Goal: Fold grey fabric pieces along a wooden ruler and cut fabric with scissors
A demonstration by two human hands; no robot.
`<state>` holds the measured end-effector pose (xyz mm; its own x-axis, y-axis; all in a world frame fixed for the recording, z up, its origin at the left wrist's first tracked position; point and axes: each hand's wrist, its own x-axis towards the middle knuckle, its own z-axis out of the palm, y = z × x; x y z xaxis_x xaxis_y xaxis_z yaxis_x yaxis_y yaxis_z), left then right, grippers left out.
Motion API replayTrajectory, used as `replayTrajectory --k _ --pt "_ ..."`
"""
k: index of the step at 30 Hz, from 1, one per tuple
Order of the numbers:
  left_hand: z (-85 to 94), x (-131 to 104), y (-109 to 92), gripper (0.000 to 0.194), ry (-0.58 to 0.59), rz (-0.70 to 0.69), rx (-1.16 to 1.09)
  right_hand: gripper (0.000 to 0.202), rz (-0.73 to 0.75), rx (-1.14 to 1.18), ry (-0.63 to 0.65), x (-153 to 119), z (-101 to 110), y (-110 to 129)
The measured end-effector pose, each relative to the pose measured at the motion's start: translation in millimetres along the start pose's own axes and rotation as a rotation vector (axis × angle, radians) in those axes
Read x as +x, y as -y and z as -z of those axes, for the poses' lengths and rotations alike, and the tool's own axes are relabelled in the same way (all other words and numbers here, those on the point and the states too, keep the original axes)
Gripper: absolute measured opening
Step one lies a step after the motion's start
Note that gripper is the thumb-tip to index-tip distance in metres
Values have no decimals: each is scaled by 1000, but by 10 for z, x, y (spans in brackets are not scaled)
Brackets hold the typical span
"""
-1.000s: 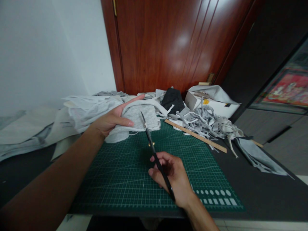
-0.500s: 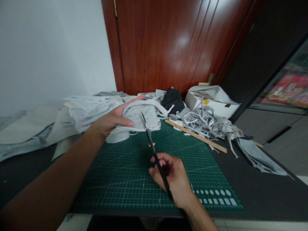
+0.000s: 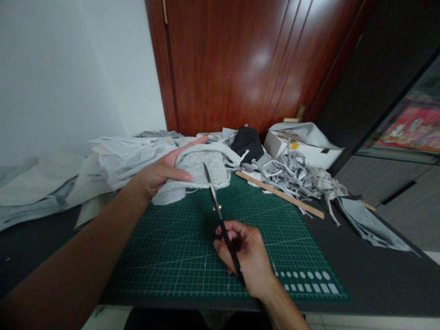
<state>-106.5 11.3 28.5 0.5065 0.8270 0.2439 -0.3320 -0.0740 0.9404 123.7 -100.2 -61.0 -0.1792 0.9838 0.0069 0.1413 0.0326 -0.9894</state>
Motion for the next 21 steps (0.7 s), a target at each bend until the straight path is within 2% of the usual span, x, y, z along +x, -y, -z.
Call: replayTrajectory --k 8,21 --pt "-64 -11 1 113 -6 24 -19 37 53 83 13 4 12 25" --pt "-4 18 49 113 23 29 -13 35 59 57 9 -7 23 -35"
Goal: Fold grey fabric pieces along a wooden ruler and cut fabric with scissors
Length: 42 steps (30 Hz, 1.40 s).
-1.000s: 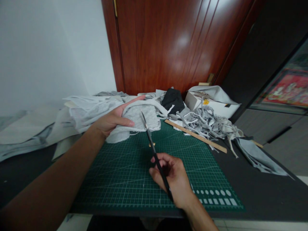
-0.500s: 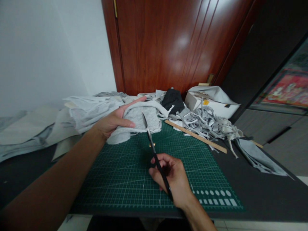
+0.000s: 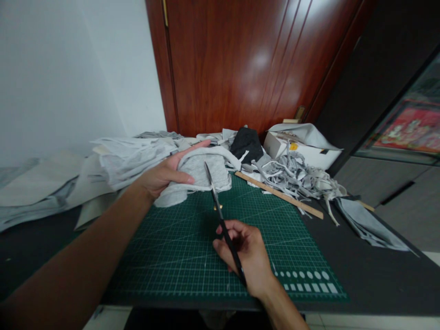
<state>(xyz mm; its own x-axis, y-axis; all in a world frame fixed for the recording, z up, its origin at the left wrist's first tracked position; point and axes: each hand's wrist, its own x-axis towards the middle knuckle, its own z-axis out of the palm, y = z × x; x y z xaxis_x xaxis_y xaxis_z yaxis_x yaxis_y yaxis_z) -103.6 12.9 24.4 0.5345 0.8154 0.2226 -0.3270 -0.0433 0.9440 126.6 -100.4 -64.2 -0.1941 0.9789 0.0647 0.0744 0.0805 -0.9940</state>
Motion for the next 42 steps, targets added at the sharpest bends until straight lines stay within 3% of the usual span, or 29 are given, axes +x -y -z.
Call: replayTrajectory --k 7,9,12,14,17,22,28,34,40,42 --pt "2 3 8 112 -4 3 8 37 -27 -18 -32 -10 -11 -14" --pt "-24 16 7 100 -40 -13 13 38 -30 -11 -46 -9 -15 -12" --pt "-68 59 16 59 -152 -47 37 40 -39 -3 -56 -3 -20 -2" --pt "-87 92 29 41 -243 -68 63 41 -41 2 -57 0 -22 5" --pt "-94 127 46 37 -335 -72 97 41 -38 6 -60 0 -23 2" --pt "-90 155 66 25 -381 -65 106 41 -37 -3 -65 -3 -26 -17" --pt "-149 168 61 20 -478 -120 159 45 -48 5 -59 6 -33 -3" --pt "-216 122 28 43 -653 -110 430 44 -30 23 -51 -7 -24 -3" --pt "-217 138 89 48 -685 -165 429 42 6 60 -3 -35 -29 23" --pt "-221 137 102 44 -612 -169 315 41 26 69 -7 -37 -28 17"
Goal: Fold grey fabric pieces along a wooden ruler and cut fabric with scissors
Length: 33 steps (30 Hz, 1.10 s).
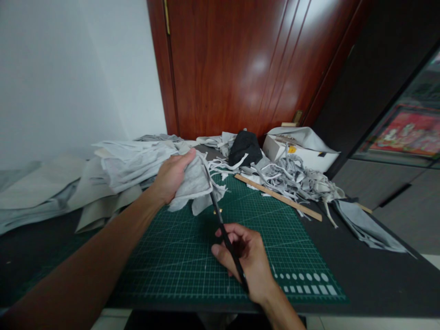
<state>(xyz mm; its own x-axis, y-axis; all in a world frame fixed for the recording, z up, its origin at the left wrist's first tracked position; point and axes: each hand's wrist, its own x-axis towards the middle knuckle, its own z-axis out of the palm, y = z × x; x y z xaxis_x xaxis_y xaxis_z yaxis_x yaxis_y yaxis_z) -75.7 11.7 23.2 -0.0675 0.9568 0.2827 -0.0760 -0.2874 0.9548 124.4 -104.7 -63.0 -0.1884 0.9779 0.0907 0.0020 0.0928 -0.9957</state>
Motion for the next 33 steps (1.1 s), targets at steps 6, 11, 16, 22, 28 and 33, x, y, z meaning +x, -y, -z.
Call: replayTrajectory --k 6,11,16,22,28,33 --pt "45 -23 7 29 376 142 -266 38 37 17 -10 0 37 -58" --pt "99 -12 -14 29 433 216 -258 35 46 28 6 2 47 -83" --pt "149 -15 -65 35 444 209 -258 40 30 38 11 11 50 -74" --pt "188 -20 -84 47 436 212 -254 40 43 56 43 10 81 -26" --pt "204 -31 -81 52 460 180 -275 42 50 65 32 9 90 -21" --pt "215 -38 -67 55 485 175 -265 43 27 38 37 2 84 -34"
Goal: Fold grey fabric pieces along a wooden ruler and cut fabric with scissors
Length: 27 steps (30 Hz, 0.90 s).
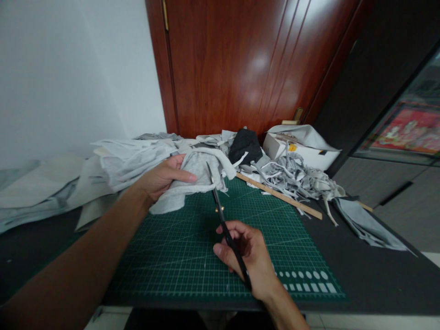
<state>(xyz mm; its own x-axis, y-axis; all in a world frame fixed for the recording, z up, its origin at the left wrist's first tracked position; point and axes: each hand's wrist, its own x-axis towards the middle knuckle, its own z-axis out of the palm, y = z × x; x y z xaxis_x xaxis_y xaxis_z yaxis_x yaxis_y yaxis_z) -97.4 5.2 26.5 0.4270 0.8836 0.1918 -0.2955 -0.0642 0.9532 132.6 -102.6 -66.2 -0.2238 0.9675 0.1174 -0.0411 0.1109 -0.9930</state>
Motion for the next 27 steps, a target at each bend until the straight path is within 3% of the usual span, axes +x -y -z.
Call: replayTrajectory --k 7,18,27 --pt "-12 9 17 61 25 21 -19 43 7 -36 9 8 -12 15" --pt "-40 1 8 91 122 39 -81 46 -8 -14 1 19 -28 23" --pt "-52 -20 -9 93 122 36 -82 43 -23 -43 -1 15 -38 51"
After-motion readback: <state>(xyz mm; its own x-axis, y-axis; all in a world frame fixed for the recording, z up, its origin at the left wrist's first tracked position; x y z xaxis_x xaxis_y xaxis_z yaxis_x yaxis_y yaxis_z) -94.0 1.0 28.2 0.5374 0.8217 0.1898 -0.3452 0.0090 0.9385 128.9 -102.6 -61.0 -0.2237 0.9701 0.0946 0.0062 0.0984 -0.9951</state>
